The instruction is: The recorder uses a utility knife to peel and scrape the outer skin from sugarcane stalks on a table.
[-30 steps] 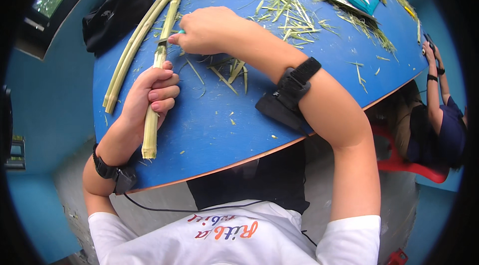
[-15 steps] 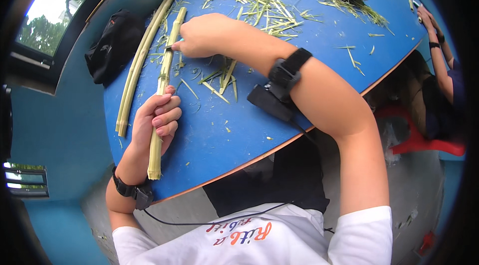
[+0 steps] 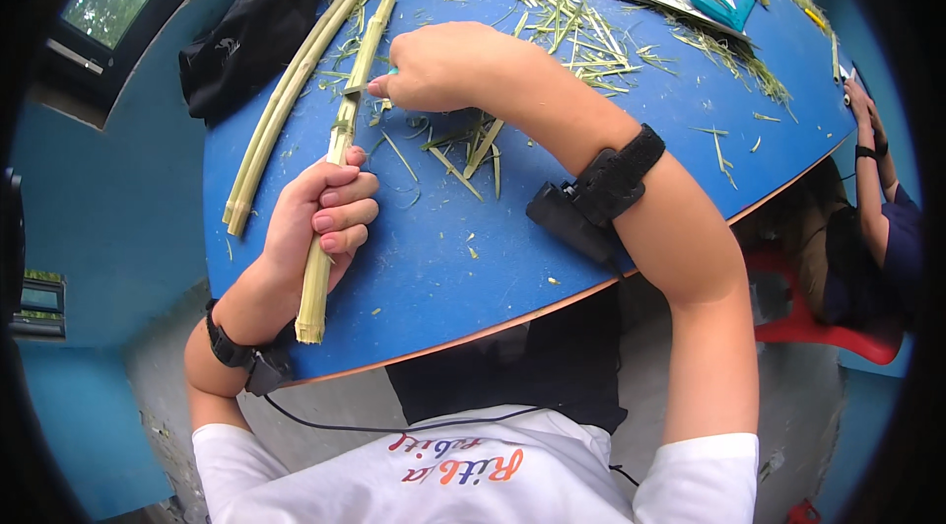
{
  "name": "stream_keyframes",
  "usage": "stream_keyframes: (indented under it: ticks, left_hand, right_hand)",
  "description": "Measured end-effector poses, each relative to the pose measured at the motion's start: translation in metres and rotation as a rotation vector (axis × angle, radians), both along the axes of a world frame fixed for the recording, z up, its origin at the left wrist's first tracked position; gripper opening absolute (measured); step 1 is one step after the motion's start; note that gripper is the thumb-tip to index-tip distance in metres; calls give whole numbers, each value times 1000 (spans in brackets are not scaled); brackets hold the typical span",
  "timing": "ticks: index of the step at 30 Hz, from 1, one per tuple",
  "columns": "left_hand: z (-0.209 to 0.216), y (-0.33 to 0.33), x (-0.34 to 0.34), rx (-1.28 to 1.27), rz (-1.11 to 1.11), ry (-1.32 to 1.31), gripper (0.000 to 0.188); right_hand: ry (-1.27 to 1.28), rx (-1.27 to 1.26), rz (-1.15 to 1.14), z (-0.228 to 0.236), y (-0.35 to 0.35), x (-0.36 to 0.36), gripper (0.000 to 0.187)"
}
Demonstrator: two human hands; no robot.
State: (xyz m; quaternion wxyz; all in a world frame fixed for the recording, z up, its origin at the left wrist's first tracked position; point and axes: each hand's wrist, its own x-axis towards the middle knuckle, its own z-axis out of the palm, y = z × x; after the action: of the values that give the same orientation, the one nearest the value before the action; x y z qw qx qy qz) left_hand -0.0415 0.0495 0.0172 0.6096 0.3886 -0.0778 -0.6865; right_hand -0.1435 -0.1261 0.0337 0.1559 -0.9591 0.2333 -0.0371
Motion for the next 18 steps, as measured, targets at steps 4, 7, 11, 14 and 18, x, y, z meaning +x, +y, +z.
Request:
stream_keyframes:
  ticks: [4, 7, 11, 14, 18]
  left_hand:
    - [3, 3, -8, -4, -14, -59, 7]
    - [2, 4, -4, -8, -11, -35, 6]
    - [-1, -2, 4, -36, 3, 33, 7]
    - [-2, 0, 5, -41, -1, -5, 8]
    - [2, 0, -4, 3, 9, -53, 5]
  right_hand:
    - [41, -59, -132, -2, -6, 5, 51]
    - [-15, -51, -102, -6, -15, 2, 52]
    - [-18, -13, -35, 2, -5, -4, 51]
    - [54, 92, 49, 7, 3, -2, 51]
    - [-24, -26, -37, -3, -7, 2, 50]
